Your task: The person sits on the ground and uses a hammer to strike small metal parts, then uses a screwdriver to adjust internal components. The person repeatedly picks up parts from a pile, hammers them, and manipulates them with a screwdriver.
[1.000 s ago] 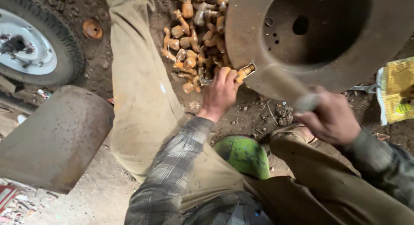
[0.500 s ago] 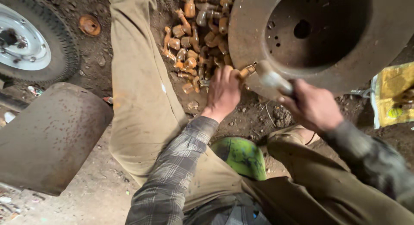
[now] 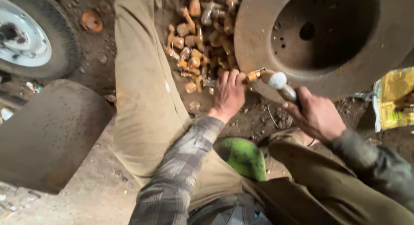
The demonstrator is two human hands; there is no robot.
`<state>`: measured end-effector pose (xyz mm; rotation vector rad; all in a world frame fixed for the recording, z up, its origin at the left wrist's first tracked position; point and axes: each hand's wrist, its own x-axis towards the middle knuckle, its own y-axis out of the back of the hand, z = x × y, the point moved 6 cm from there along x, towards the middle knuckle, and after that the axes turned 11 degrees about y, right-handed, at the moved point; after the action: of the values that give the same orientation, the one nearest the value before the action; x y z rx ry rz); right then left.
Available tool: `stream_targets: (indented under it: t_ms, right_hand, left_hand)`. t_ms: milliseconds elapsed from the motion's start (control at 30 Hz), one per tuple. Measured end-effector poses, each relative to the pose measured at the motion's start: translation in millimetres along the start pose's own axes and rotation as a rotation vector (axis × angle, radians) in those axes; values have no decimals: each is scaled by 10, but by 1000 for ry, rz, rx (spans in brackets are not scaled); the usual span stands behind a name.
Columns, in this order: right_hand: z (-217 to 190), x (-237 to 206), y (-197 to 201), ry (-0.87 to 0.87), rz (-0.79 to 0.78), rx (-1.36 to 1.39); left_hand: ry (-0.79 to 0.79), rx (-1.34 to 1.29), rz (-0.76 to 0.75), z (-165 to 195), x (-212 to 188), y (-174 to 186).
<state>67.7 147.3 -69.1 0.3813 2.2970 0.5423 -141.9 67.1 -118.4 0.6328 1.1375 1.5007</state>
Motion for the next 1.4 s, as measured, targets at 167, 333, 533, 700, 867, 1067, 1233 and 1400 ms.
stream_targets:
  t_ms: [167,333,533,700,867,1067,1233,1400]
  right_hand:
    - [-16,-241,152,162,259,117]
    - [-24,-118,-72,103,64,-31]
    - [-1,-307,112,203,316,19]
    - [-15,-263,36,235,213,73]
    - [-18,-91,96,120,217,-126]
    - [-20,-304,165,270,337,157]
    - [154,-74,-109,123,166,-108]
    - [344,-258,-41,-30,216,202]
  left_hand:
    - [-4,-40,-37,-25,-9,-19]
    - [5,-62,-49,-3,-25,24]
    - [-18,-65,-67,10,24,41]
    - [21,-110,-144,-7,-29,-4]
    - [13,-102,-84,11,32,-13]
    - [76,-222,-173,12,80,-89]
    - [82,-230,-99,83,167,50]
    - [175,-260,-166,97,162,27]
